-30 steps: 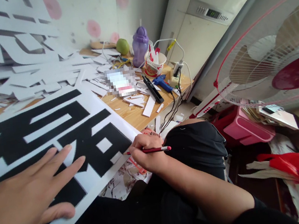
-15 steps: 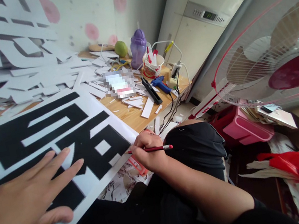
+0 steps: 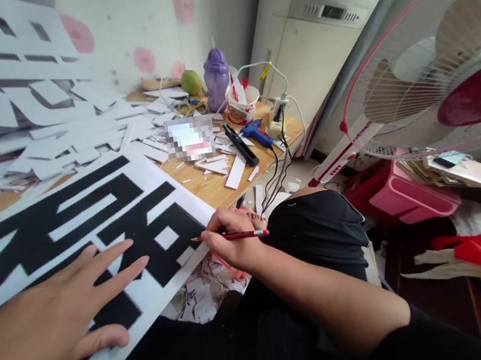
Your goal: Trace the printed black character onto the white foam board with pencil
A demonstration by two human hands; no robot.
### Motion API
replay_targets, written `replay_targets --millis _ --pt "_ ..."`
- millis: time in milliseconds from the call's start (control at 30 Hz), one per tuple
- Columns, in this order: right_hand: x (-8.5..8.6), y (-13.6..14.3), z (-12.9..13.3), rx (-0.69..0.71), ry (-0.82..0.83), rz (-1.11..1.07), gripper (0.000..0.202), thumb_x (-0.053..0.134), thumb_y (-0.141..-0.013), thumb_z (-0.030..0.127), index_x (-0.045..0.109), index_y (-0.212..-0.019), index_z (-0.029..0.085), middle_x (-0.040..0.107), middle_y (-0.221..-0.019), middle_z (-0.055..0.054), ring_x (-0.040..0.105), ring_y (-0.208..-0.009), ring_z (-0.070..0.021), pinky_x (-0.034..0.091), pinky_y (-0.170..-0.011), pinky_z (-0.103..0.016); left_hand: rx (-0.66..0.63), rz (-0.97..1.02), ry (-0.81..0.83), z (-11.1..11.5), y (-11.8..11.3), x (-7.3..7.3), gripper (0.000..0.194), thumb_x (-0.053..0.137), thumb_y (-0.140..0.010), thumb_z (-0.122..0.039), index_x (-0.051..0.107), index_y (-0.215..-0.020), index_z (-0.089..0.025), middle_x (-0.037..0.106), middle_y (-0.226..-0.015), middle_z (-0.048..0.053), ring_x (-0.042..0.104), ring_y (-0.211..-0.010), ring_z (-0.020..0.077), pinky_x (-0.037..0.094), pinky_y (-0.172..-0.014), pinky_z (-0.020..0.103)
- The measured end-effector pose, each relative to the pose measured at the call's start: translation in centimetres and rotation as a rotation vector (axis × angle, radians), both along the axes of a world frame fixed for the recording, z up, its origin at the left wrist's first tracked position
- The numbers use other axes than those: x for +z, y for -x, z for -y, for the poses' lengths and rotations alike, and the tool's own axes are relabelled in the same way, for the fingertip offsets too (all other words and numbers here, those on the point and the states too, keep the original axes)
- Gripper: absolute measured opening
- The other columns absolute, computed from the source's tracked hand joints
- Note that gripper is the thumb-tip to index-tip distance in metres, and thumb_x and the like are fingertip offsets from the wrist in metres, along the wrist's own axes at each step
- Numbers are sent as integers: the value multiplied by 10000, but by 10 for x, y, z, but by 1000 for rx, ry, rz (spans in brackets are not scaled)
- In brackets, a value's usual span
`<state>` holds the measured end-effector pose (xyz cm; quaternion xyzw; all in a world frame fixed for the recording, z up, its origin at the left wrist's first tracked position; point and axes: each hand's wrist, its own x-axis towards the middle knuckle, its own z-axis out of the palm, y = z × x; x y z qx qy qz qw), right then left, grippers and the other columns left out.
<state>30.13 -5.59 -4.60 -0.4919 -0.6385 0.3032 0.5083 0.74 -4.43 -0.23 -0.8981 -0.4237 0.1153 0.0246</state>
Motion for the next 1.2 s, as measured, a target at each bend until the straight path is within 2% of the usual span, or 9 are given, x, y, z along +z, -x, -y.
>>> replay_targets --millis 67,167,233,267,333,400,500,667,1200 --pt "-1 -2 -1 -26 40 18 298 759 -814 246 534 -619 239 644 -605 12 674 -622 -173 559 -639 -293 22 -61 63 -2 -10 13 644 815 -795 -392 640 -1414 -420 579 -1574 97 609 -1353 439 529 -1047 594" --pt "-2 -5 0 -10 32 0 304 721 -791 210 503 -581 239 632 -580 7 688 -612 -185 561 -626 -301 -47 -22 -19 -6 -22 26 563 782 -854 -391 658 -1403 -383 707 -1419 138 676 -1247 435 208 -1152 832" --pt "-2 -5 0 14 11 -18 283 685 -797 222 504 -581 241 632 -574 -1 697 -607 -195 564 -615 -310 -118 12 -86 -11 -30 30 551 735 -906 -416 629 -1441 -343 781 -1258 138 661 -1259 419 49 -1172 842" --pt "-2 -6 0 28 2 -23 276 672 -802 228 505 -583 243 632 -571 -4 702 -608 -199 566 -612 -313 -140 -1 -90 -13 -35 31 546 702 -934 -419 607 -1466 -338 802 -1161 121 666 -1245 396 63 -1195 807" --pt "-1 -5 0 49 -14 -26 277 660 -809 237 500 -583 246 629 -559 -3 709 -609 -204 567 -614 -315 -134 -90 -35 -18 -46 32 547 653 -969 -400 556 -1507 -376 793 -970 82 712 -1095 339 319 -1171 668" --pt "-1 -5 0 61 -26 -19 278 664 -807 241 500 -582 248 642 -559 -2 716 -616 -204 564 -617 -311 -112 -183 14 -21 -60 33 565 604 -993 -371 486 -1542 -436 737 -887 78 719 -891 304 533 -883 461" --pt "0 -4 1 74 -47 -10 271 655 -797 235 500 -574 249 685 -592 -3 727 -628 -194 567 -657 -312 -88 -263 17 -22 -77 33 599 609 -990 -373 430 -1546 -506 687 -922 105 703 -807 302 470 -629 327" --pt "3 -3 3 57 -54 37 286 659 -807 239 504 -567 247 715 -616 -4 741 -641 -195 581 -747 -341 -37 -317 85 -21 -86 32 666 692 -945 -445 404 -1538 -539 675 -980 128 715 -872 335 484 -616 324" --pt "2 -3 6 24 -69 75 296 622 -822 205 454 -584 259 704 -614 -1 784 -704 -208 581 -639 -291 -76 -285 31 -22 -81 22 686 719 -925 -456 411 -1535 -520 684 -942 141 717 -817 356 520 -587 352"
